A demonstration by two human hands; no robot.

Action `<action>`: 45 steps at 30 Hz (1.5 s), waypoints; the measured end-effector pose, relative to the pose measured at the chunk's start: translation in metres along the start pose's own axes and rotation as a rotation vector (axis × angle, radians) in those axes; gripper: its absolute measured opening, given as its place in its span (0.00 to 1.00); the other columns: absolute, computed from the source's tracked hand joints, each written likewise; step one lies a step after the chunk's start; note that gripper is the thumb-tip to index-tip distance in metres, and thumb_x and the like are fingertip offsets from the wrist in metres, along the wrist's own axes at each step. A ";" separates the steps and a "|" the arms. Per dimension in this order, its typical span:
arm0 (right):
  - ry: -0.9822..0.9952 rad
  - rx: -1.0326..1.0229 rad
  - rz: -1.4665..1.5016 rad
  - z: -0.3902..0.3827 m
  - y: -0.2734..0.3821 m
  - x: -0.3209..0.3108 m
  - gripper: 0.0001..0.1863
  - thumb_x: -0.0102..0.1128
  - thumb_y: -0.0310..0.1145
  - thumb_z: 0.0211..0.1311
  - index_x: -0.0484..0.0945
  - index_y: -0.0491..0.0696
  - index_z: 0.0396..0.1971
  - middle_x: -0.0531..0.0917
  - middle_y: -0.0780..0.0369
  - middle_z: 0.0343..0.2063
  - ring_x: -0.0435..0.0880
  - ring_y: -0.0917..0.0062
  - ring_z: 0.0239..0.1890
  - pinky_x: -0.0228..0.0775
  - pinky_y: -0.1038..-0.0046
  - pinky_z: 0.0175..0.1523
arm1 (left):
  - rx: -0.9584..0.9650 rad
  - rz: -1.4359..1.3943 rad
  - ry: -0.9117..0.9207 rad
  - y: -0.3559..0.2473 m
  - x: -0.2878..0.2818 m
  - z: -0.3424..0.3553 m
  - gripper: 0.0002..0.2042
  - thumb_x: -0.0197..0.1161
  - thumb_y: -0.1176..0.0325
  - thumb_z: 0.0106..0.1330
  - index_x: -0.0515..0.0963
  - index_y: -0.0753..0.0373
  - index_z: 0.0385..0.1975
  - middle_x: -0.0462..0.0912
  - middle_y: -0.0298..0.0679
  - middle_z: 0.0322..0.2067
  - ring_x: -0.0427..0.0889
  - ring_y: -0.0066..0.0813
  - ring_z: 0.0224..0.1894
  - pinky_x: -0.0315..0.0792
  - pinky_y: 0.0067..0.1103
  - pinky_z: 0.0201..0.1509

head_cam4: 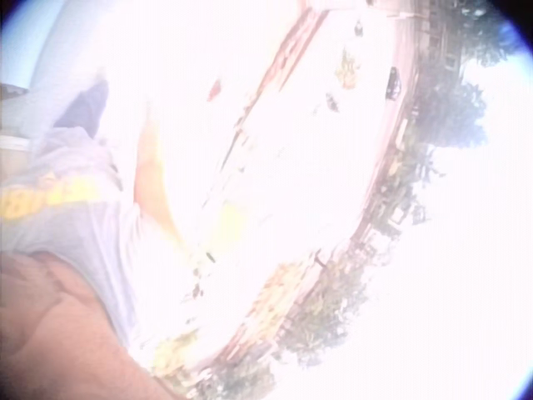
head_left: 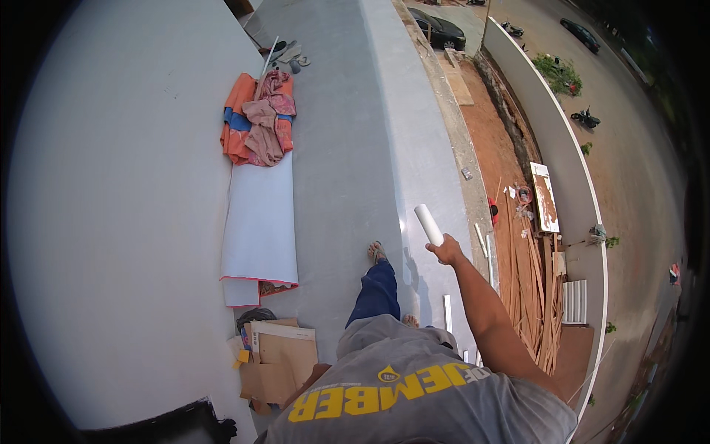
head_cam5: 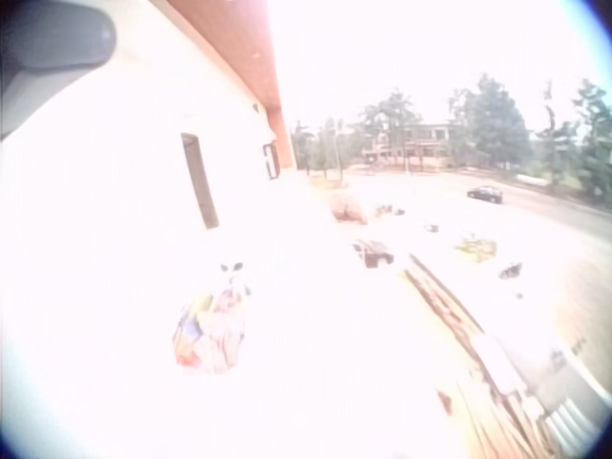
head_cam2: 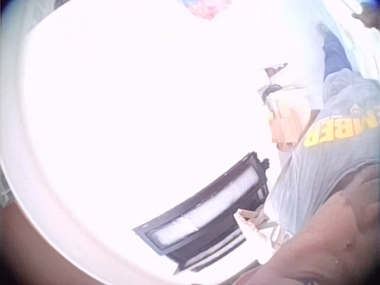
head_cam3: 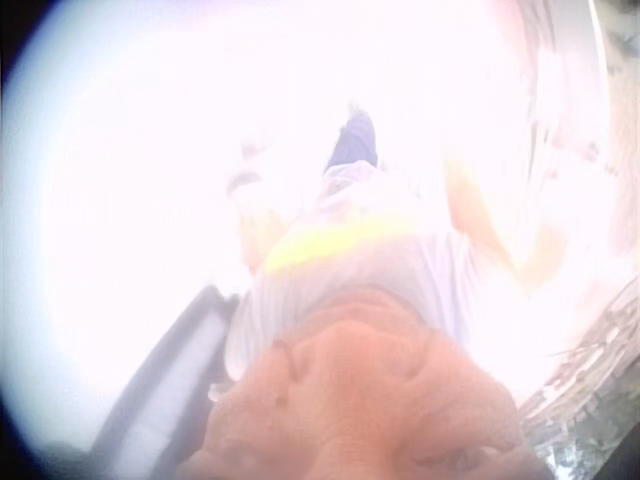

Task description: The person walks across a rooftop construction site, picks up a short white PVC pipe, and hands it to a coworker inside a room. The person then walks back outside, picks up a long white PVC pipe, and places it on a pile of other pipes.

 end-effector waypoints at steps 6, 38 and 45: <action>-0.015 0.036 0.053 0.117 0.077 -0.028 0.35 0.73 0.55 0.54 0.78 0.37 0.45 0.86 0.51 0.31 0.87 0.65 0.28 0.81 0.64 0.35 | -0.106 -0.626 -0.057 0.060 -0.185 0.075 0.20 0.45 0.60 0.73 0.79 0.70 0.46 0.84 0.51 0.43 0.86 0.52 0.44 0.79 0.47 0.50; -0.009 -0.112 0.091 1.037 0.759 -0.297 0.22 0.72 0.43 0.62 0.72 0.41 0.37 0.76 0.63 0.18 0.76 0.79 0.15 0.68 0.72 0.17 | -0.510 -1.393 -0.598 0.193 -1.181 0.542 0.10 0.61 0.66 0.68 0.78 0.64 0.25 0.78 0.41 0.23 0.77 0.32 0.18 0.78 0.32 0.22; 0.175 0.127 -0.003 1.129 0.809 -0.280 0.22 0.73 0.45 0.60 0.76 0.40 0.37 0.80 0.61 0.21 0.79 0.76 0.17 0.73 0.70 0.20 | -0.293 -1.064 -0.827 0.253 -1.484 0.670 0.10 0.63 0.67 0.60 0.86 0.64 0.36 0.88 0.46 0.33 0.88 0.36 0.38 0.79 0.32 0.46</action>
Point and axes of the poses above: each hand's wrist, its own z-axis towards the middle knuckle, its own x-axis out of the palm, y = z × x, the point moved 7 cm from there along z, towards the middle knuckle
